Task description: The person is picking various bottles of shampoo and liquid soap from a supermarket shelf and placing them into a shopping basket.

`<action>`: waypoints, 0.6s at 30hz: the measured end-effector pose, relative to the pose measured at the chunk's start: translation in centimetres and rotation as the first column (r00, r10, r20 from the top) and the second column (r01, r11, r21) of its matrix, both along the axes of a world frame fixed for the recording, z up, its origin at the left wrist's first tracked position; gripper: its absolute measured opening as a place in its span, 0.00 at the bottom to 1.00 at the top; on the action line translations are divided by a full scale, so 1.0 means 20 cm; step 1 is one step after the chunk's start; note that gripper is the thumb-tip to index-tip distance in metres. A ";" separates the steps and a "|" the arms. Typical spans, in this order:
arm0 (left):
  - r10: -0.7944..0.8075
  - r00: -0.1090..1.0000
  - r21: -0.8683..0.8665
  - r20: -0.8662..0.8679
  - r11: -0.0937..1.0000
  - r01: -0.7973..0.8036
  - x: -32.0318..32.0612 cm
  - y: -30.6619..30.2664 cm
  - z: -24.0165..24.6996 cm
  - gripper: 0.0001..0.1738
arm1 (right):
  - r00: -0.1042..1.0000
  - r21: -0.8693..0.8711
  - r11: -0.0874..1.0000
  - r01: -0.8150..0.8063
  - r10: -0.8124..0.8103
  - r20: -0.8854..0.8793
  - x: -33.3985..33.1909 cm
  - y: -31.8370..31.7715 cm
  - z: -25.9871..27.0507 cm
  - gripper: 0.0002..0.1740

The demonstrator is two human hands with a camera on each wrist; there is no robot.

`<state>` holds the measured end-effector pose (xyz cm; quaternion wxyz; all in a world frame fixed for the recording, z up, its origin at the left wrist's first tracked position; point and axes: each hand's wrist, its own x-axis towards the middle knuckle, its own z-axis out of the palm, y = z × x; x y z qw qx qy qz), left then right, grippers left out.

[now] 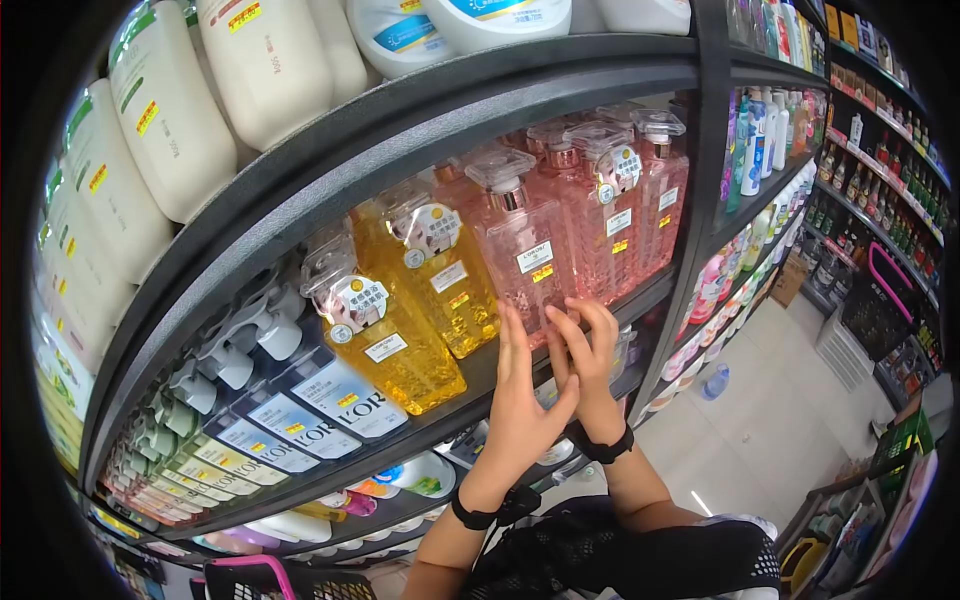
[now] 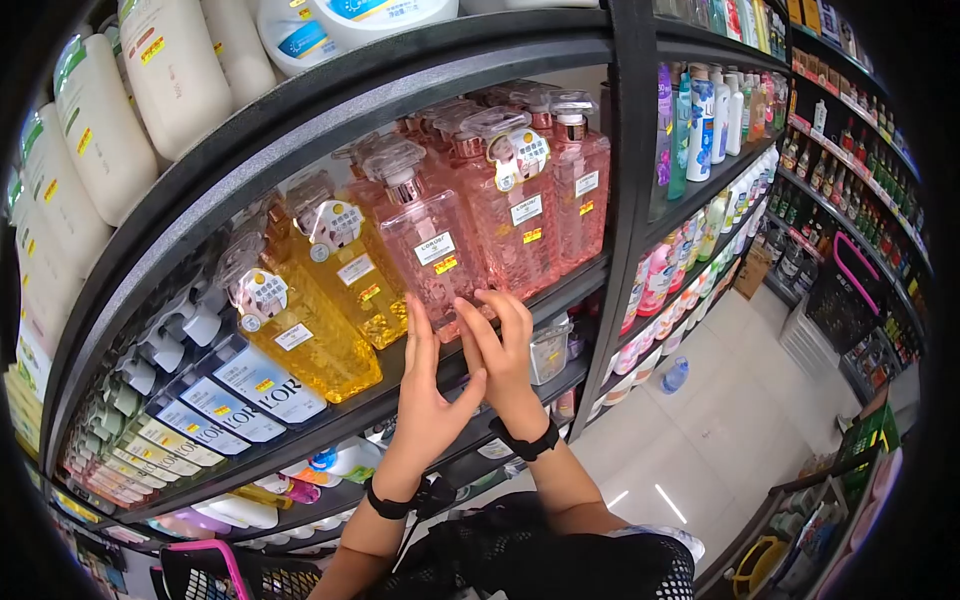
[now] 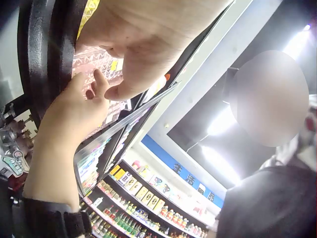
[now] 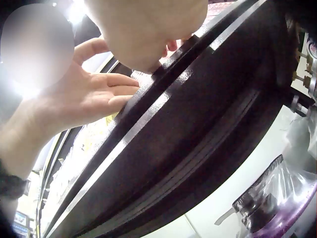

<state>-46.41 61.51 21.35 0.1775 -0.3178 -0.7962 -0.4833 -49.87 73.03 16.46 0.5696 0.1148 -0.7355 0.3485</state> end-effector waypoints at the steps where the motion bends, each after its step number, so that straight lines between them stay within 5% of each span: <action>1: -0.005 1.000 0.004 0.002 1.000 0.005 -0.01 0.00 0.01 0.56 | 1.000 0.004 1.000 0.005 -0.005 0.002 0.01 0.00 0.02 0.27; 10: 0.052 0.996 -0.169 -0.071 0.984 -0.063 0.00 -0.06 0.03 0.48 | 0.989 0.047 0.999 0.020 -0.027 0.148 0.01 -0.01 0.06 0.31; 18: -0.090 0.996 -0.257 -0.018 0.963 0.082 0.21 -0.31 0.08 0.30 | 0.966 0.157 0.985 0.068 -0.104 0.235 -0.01 -0.03 0.08 0.34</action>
